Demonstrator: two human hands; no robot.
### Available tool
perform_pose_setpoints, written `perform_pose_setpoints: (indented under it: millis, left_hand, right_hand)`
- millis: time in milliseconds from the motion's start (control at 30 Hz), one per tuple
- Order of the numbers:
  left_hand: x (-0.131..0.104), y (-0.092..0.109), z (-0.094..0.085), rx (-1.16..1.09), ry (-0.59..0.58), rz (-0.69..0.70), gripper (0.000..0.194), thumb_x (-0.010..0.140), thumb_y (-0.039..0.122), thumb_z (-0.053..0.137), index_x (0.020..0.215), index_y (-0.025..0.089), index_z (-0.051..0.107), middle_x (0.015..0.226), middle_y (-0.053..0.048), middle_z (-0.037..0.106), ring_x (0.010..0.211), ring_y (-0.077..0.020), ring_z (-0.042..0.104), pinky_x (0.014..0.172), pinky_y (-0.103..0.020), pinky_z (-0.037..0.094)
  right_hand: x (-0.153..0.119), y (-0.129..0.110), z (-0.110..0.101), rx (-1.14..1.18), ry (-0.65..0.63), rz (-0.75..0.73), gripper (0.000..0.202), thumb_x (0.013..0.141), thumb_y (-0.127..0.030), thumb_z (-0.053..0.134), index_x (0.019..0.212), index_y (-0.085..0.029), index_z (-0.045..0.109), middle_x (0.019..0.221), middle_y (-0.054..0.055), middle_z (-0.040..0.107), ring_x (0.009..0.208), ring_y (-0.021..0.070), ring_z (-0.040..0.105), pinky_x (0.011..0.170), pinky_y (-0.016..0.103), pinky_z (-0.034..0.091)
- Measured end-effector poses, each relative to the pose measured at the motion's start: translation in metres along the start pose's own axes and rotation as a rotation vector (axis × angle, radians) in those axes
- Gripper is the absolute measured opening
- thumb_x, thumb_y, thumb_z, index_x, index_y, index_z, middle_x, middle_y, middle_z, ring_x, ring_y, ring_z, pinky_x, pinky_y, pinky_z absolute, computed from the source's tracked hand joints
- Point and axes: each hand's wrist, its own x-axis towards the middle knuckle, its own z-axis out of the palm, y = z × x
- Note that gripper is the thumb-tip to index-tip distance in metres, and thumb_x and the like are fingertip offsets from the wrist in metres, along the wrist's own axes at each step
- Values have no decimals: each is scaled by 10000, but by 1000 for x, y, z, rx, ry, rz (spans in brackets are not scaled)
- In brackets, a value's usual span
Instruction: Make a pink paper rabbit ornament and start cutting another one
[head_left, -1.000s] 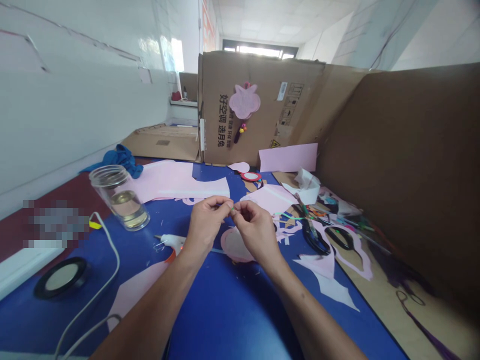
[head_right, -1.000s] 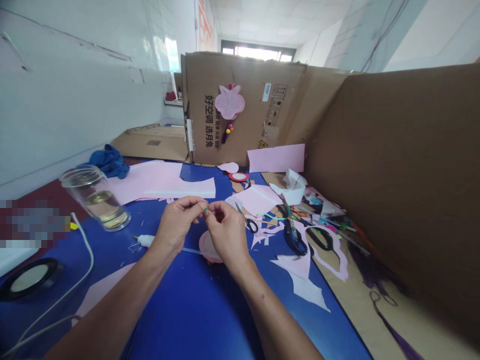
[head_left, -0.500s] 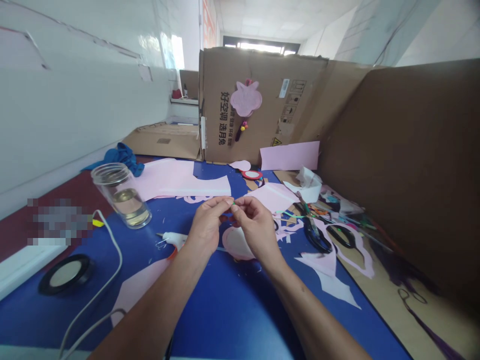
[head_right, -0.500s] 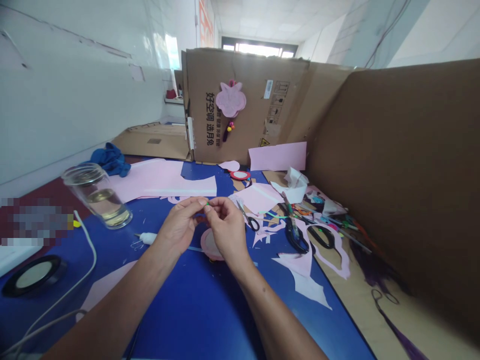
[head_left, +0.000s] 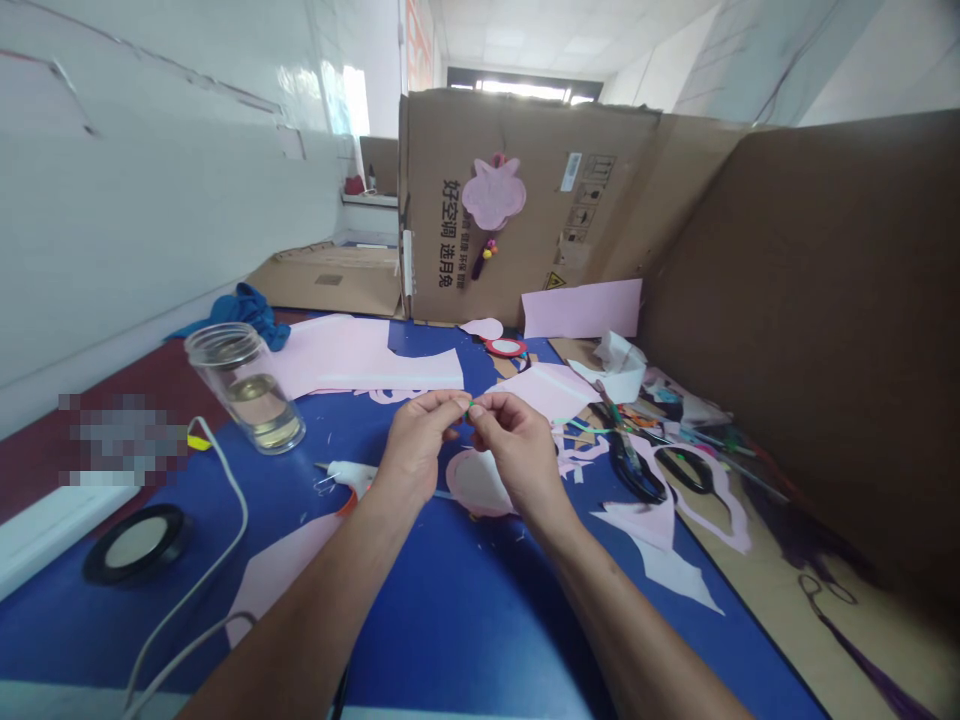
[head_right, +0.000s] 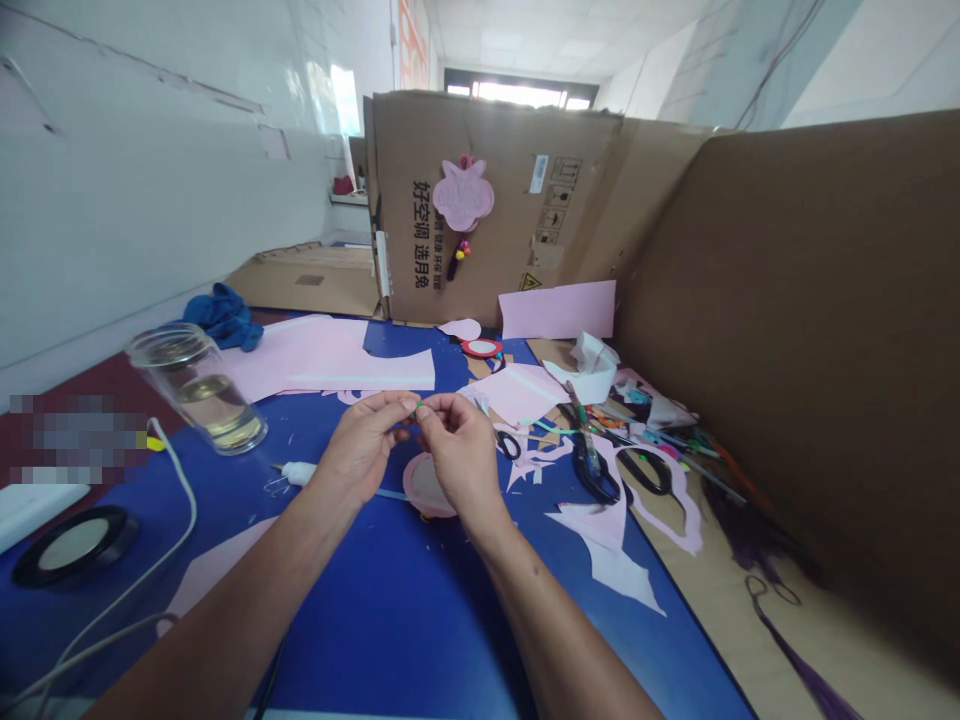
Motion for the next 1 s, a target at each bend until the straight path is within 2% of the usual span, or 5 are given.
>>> perform_pose_setpoints:
  millis: [333,433,567,800,1000]
  left_hand:
    - [0,3,-4,-85,-63,-1,296,646,336,859,893,175,839,907,-66,785,786,-168,673,643,-261,479]
    - [1,6,-5,-36,-60,19,305,668,337,855,928,180,826,860,-45,763,745,-151,661,626,-251,479]
    - [3,7,-5,95,-25,69,261,716,391,833,868,183,798,823,-35,745,679,-131,623,584,-240,456]
    - [1,6,-5,230,-64,102,241,716,408,840,780,190,761,721,-18,691,621,-131,582,526,-236,412]
    - [3,6,-6,178,-49,89,220,687,382,846,749,188,762,727,-26,709,616,-118,559,546,-231,407]
  right_hand:
    - [1,0,-2,-35,-16,-19,232,809,-420,802,842,-201,731,665,-23,651,575,143,554,550,278,444]
    - [2,0,-3,-47,-1,-27,228,819,-418,801,845,-201,735,669,-24,659,576,143,571,569,283,463]
    - [3,-1,-7,-74,13,-29,232,839,-425,797,867,-201,745,685,-20,673,592,150,599,590,288,477]
    - [4,1,-8,-126,1,-58,211,860,-409,792,866,-204,745,685,-15,675,611,157,595,591,291,464]
    - [3,0,-8,-102,-5,-65,301,917,-494,736,943,-195,751,741,-1,700,603,152,610,601,298,493]
